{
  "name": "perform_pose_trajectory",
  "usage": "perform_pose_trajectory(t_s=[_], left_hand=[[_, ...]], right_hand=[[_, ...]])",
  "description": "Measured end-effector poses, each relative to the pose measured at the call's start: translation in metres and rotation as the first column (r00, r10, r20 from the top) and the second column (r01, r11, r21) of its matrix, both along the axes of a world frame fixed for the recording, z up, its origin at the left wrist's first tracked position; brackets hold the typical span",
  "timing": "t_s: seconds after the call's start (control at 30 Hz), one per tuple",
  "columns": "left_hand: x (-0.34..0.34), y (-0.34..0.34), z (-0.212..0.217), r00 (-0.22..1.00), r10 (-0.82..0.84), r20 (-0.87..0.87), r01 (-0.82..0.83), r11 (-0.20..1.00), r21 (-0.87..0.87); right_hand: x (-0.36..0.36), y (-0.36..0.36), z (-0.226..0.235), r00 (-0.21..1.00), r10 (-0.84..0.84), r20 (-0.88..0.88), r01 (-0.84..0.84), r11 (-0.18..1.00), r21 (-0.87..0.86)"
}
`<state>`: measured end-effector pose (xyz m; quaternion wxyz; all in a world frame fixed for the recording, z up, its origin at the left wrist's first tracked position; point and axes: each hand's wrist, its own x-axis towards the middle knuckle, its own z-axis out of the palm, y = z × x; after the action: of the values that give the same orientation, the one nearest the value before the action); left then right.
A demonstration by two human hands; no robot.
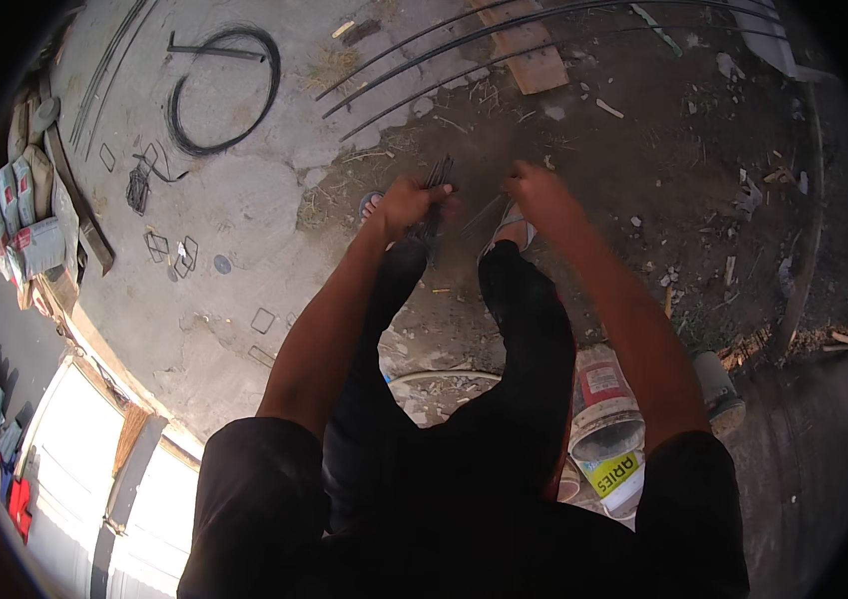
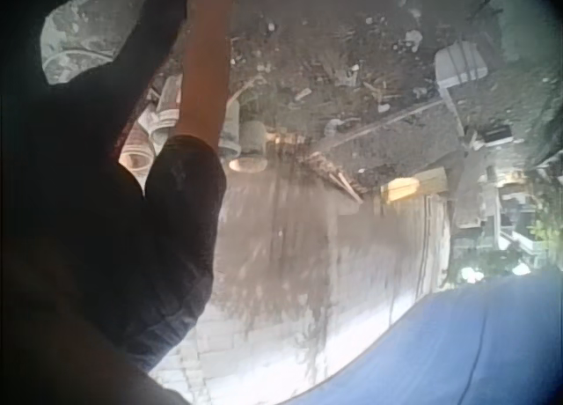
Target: The person assembles a rebar cage by placing long steel bars on the ground and inserting pre-bent rectangular rebar stirrups between them. They adjust the spacing of the stirrups and secure the assembly by hand.
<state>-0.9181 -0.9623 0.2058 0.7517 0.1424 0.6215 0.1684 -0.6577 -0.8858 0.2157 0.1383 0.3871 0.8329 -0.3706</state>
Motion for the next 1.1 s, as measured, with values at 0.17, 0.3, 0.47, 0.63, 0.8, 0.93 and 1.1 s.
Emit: perform_pose_trajectory(t_s=[0.17,0.3,0.47,0.63,0.8,0.93,1.1], left_hand=[[0.027,0.001,-0.122,0.9,0.431,-0.062,-0.423,0.899,0.109],[0.057,-0.001,-0.189,0.836,0.548,0.025,-0.545,0.826,0.14],[0.101,0.001,-0.24,0.826,0.554,0.105,-0.563,0.804,0.192],[0.13,0.043,-0.244,0.928,0.301,0.22,-0.339,0.926,0.165],[0.134,0.088,-0.229,0.999,-0.049,0.019,0.041,0.952,0.302],[0.127,0.083,-0.224,0.988,-0.148,-0.031,0.15,0.928,0.341],[0.107,0.082,-0.234,0.995,-0.096,-0.019,0.097,0.95,0.296]], right_hand=[[0.005,0.041,-0.147,0.975,0.133,-0.176,-0.127,0.991,0.05],[0.053,0.046,-0.232,0.969,0.084,-0.234,0.004,0.936,0.352],[0.08,0.01,-0.267,0.744,-0.543,-0.389,0.636,0.755,0.163],[0.055,-0.042,-0.244,0.438,-0.842,-0.313,0.704,0.539,-0.462],[0.043,-0.03,-0.243,0.112,-0.892,-0.439,0.749,0.366,-0.552],[0.045,-0.037,-0.252,0.062,-0.901,-0.43,0.719,0.34,-0.606],[0.069,-0.052,-0.261,-0.16,-0.928,-0.337,0.731,0.117,-0.672]])
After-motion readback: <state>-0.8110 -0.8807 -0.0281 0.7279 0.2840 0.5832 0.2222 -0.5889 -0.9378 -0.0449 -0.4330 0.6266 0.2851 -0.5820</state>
